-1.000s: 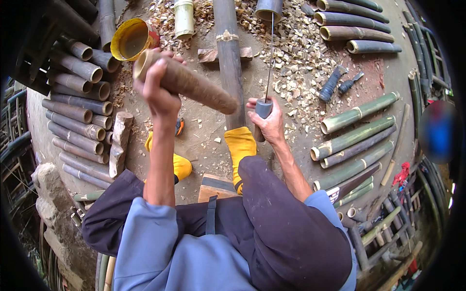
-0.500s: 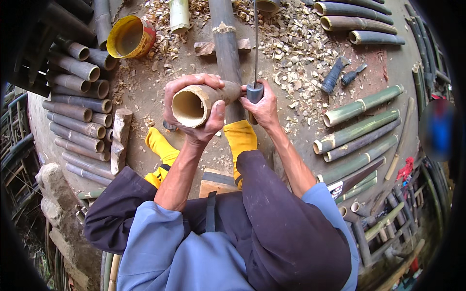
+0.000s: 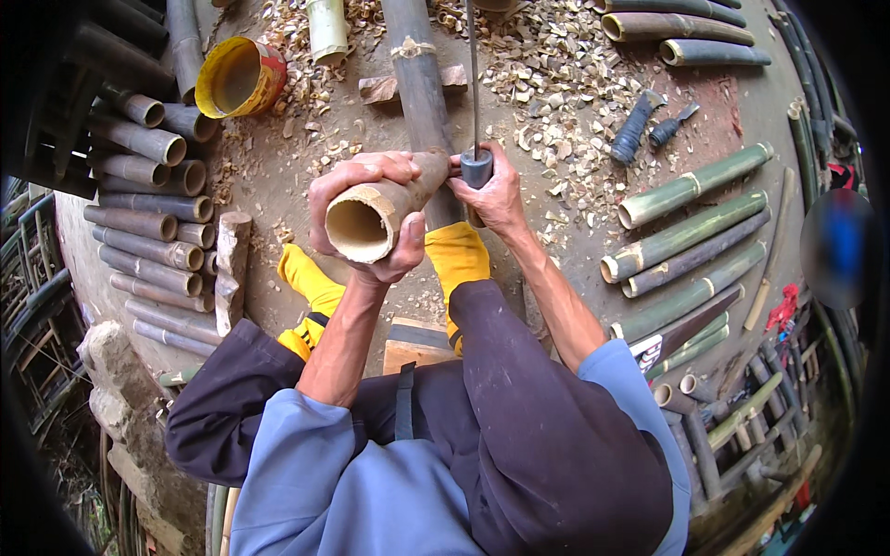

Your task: The person measures, cuts, and drills bamboo poles using a tape measure, a knife, a wooden mallet, and a hand drill. The person also handles and arranges several bamboo poles on the ground.

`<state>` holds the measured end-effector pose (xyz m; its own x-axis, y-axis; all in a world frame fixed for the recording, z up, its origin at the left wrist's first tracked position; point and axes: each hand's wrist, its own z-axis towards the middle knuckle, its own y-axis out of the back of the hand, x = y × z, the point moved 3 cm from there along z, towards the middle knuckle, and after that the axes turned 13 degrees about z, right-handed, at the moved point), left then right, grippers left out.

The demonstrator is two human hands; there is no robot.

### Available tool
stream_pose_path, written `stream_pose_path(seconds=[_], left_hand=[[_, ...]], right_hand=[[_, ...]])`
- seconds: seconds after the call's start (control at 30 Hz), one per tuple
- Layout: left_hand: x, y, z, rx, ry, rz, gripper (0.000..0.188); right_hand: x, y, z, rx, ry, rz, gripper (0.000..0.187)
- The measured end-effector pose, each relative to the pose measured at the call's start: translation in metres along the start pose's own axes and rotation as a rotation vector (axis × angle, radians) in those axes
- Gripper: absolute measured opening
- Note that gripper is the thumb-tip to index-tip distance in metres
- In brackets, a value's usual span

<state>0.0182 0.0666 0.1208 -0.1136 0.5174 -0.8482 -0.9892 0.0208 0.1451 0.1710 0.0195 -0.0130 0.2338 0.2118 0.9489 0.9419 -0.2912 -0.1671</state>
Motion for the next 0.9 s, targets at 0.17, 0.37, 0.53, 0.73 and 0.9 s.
stream_pose_path(seconds=[0.17,0.37,0.53,0.73,0.9], left_hand=[[-0.002,0.000,-0.002,-0.002,-0.004,-0.004,0.047],[0.001,-0.003,-0.008,-0.048,0.022,0.013,0.046],[-0.001,0.000,-0.005,-0.045,0.023,0.031,0.046],[-0.003,-0.008,-0.007,-0.065,0.037,-0.004,0.046],[-0.004,-0.008,-0.006,-0.089,-0.025,0.002,0.046]], right_hand=[[-0.006,0.001,0.001,0.002,-0.006,-0.005,0.049],[0.007,0.017,-0.001,0.013,0.167,-0.202,0.044],[0.099,0.058,0.008,0.084,0.421,-0.515,0.039],[0.127,0.133,0.026,0.639,0.398,-1.097,0.024],[0.110,0.116,0.049,0.916,0.101,-1.269,0.033]])
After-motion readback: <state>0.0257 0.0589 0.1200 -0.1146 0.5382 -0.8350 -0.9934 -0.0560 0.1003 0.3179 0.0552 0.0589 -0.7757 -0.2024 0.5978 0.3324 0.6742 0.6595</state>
